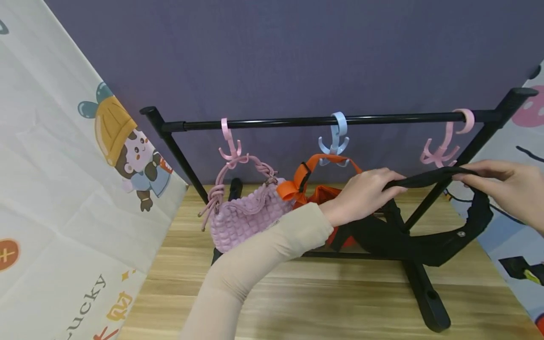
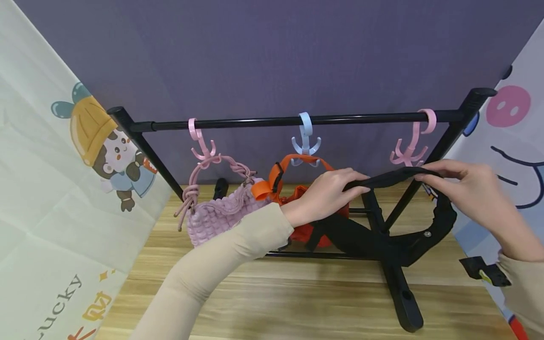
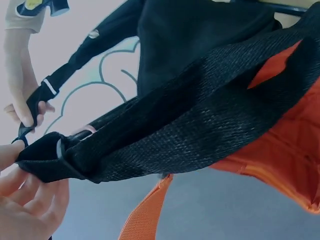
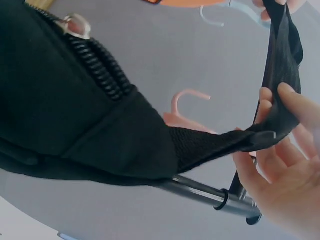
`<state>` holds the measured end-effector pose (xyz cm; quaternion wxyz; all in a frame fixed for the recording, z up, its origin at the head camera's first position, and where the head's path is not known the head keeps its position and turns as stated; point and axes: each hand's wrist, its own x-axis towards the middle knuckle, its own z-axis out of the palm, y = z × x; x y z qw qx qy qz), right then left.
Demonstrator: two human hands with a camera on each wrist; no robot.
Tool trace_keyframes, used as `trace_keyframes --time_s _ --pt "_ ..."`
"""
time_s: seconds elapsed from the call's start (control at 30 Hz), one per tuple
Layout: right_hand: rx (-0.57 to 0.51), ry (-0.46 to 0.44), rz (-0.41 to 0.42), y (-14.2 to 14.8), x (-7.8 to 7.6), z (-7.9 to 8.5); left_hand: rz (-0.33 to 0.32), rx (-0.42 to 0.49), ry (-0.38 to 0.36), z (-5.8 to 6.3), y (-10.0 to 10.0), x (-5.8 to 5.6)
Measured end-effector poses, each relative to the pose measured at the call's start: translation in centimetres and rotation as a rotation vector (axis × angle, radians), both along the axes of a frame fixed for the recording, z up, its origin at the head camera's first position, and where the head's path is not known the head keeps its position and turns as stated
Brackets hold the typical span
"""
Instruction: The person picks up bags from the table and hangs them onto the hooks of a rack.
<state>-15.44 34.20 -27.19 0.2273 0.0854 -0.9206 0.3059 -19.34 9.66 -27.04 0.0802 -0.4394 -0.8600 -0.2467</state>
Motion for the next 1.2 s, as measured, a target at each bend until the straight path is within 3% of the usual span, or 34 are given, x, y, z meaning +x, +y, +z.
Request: trace_keyframes --time_s 0.17,0.37,0.63,0.9,1.2 --pt "-0.024 0.087 -0.011 0.4 -0.6 0.2 0.021 0.023 0.052 0.5 1.0 -0.8" --pt "-0.093 0.219 0.052 0.7 -1.3 0.2 0.042 0.021 0.115 0.9 1.8 -1.9" --pt "-0.131 0.222 0.023 1.0 -2.0 0.4 0.111 0.016 0.114 1.6 3.1 -3.5" --pt "-0.059 0.193 -0.079 1.3 -2.6 0.7 0.178 0.005 0.089 1.8 4.4 -4.7" --pt "0.026 0.231 -0.080 1.3 -2.6 0.7 0.264 -0.007 0.124 1.4 5.4 -5.7"
